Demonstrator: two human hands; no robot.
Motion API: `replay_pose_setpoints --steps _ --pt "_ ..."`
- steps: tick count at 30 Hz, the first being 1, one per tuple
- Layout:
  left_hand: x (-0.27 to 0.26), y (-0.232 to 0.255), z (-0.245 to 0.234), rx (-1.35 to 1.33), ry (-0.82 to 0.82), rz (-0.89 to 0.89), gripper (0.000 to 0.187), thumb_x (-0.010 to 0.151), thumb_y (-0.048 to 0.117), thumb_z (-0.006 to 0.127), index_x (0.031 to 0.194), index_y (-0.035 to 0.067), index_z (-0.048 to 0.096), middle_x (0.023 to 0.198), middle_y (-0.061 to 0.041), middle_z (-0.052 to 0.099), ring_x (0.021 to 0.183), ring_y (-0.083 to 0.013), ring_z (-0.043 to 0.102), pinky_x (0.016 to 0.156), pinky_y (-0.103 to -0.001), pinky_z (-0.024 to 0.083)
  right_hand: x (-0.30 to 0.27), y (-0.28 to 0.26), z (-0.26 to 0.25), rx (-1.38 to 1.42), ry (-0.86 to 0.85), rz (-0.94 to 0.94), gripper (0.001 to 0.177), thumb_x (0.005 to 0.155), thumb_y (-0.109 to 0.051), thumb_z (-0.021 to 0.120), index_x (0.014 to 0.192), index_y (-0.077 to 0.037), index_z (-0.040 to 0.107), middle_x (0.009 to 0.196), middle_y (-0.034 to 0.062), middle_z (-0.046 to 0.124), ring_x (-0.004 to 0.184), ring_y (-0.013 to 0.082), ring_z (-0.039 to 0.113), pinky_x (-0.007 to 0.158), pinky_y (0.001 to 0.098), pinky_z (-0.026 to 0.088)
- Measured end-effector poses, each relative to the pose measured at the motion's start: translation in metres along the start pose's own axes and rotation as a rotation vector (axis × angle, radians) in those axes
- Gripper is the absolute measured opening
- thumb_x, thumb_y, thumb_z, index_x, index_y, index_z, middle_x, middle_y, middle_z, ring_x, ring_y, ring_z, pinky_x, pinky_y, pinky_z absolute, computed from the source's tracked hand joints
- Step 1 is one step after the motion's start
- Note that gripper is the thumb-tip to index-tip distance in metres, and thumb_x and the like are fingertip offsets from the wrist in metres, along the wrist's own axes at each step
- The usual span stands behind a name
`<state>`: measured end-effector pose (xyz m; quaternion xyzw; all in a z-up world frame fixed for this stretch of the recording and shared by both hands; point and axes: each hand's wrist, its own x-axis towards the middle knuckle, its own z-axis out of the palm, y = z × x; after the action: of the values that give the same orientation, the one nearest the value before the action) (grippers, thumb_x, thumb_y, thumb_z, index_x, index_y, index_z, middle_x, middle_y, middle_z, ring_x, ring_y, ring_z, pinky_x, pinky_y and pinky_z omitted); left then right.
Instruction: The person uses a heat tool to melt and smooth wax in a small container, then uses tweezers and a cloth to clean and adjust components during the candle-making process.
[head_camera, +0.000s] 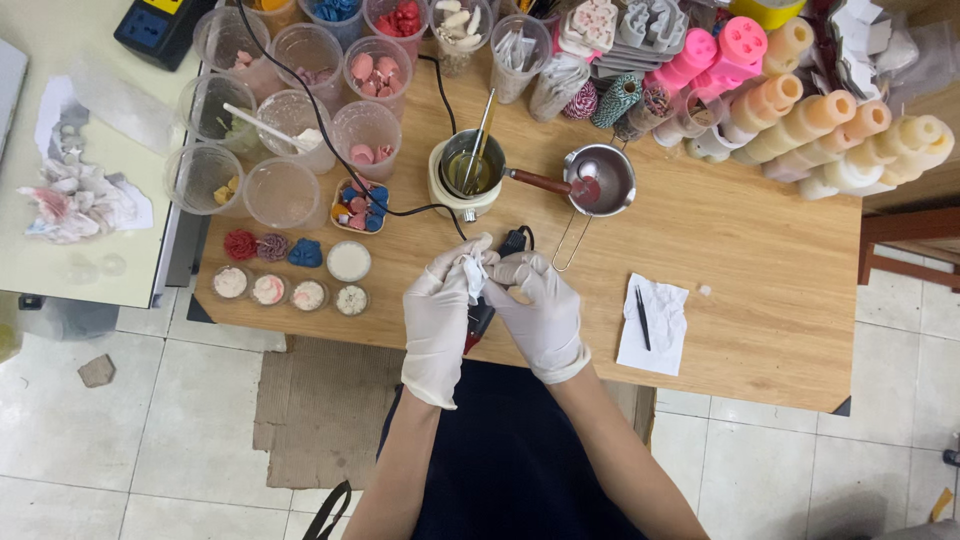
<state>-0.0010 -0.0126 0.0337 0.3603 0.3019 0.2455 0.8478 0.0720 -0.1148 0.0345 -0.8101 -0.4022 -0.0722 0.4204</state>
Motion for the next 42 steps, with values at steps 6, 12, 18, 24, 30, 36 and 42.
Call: replay_pose_setpoints --steps 6,12,18,24,30,36,42 --pt "0.008 0.003 -0.006 -0.102 -0.139 -0.128 0.025 0.104 0.009 0.058 0.121 -0.003 0.072 0.096 -0.008 0.073 0.072 -0.0094 0.062 0.059 -0.024 0.049 -0.016 0.044 0.034 1.456 -0.196 1.100 0.024 0.081 -0.006 0.084 0.098 0.003 0.070 0.089 0.0069 0.069 0.074 0.0149 0.066 0.065 0.0287 0.052" --pt "0.008 -0.001 -0.013 0.005 -0.078 -0.095 0.027 0.101 0.011 0.062 0.123 -0.002 0.072 0.100 -0.009 0.075 0.080 -0.0051 0.068 0.071 -0.019 0.055 -0.021 0.020 0.031 0.825 0.043 0.761 0.017 0.089 -0.007 0.082 0.091 0.001 0.067 0.085 0.0052 0.073 0.074 0.0122 0.066 0.067 0.0282 0.056" --pt "0.015 -0.015 -0.012 0.092 0.018 -0.023 0.027 0.101 0.013 0.065 0.122 0.000 0.075 0.099 -0.010 0.077 0.067 -0.0051 0.056 0.057 -0.019 0.043 -0.010 0.001 0.023 0.348 0.061 0.368 0.018 0.089 -0.010 0.085 0.087 -0.002 0.069 0.087 0.0036 0.073 0.072 0.0124 0.069 0.063 0.0268 0.057" --pt "0.019 -0.014 -0.014 -0.005 -0.017 -0.126 0.025 0.098 0.010 0.065 0.118 -0.002 0.073 0.099 -0.010 0.076 0.081 -0.0094 0.069 0.070 -0.022 0.056 -0.015 0.035 0.032 1.026 -0.137 0.930 0.012 0.092 -0.009 0.076 0.091 0.001 0.069 0.085 0.0074 0.072 0.073 0.0126 0.068 0.066 0.0260 0.058" --pt "0.015 -0.010 -0.021 0.018 -0.033 -0.015 0.026 0.101 0.011 0.064 0.122 -0.001 0.073 0.102 -0.009 0.074 0.092 -0.0099 0.069 0.082 -0.022 0.055 -0.012 0.008 0.031 -0.009 0.099 0.004 0.027 0.087 -0.015 0.085 0.081 -0.002 0.062 0.085 0.0069 0.070 0.074 0.0170 0.067 0.064 0.0299 0.055" --pt "0.020 -0.011 -0.021 -0.123 0.001 -0.161 0.026 0.100 0.014 0.062 0.118 0.000 0.073 0.098 -0.010 0.076 0.080 -0.0108 0.068 0.067 -0.025 0.052 -0.006 0.032 0.041 1.180 -0.172 1.120 0.012 0.086 -0.007 0.076 0.088 0.001 0.068 0.083 0.0099 0.074 0.073 0.0173 0.072 0.064 0.0275 0.058" --pt "0.019 -0.014 -0.019 0.035 0.074 -0.101 0.024 0.098 0.010 0.065 0.118 0.000 0.075 0.101 -0.010 0.077 0.085 -0.0087 0.070 0.071 -0.021 0.053 -0.009 0.029 0.046 0.904 -0.060 0.840 0.013 0.087 -0.005 0.079 0.087 -0.003 0.067 0.083 0.0063 0.074 0.073 0.0145 0.068 0.066 0.0281 0.058"
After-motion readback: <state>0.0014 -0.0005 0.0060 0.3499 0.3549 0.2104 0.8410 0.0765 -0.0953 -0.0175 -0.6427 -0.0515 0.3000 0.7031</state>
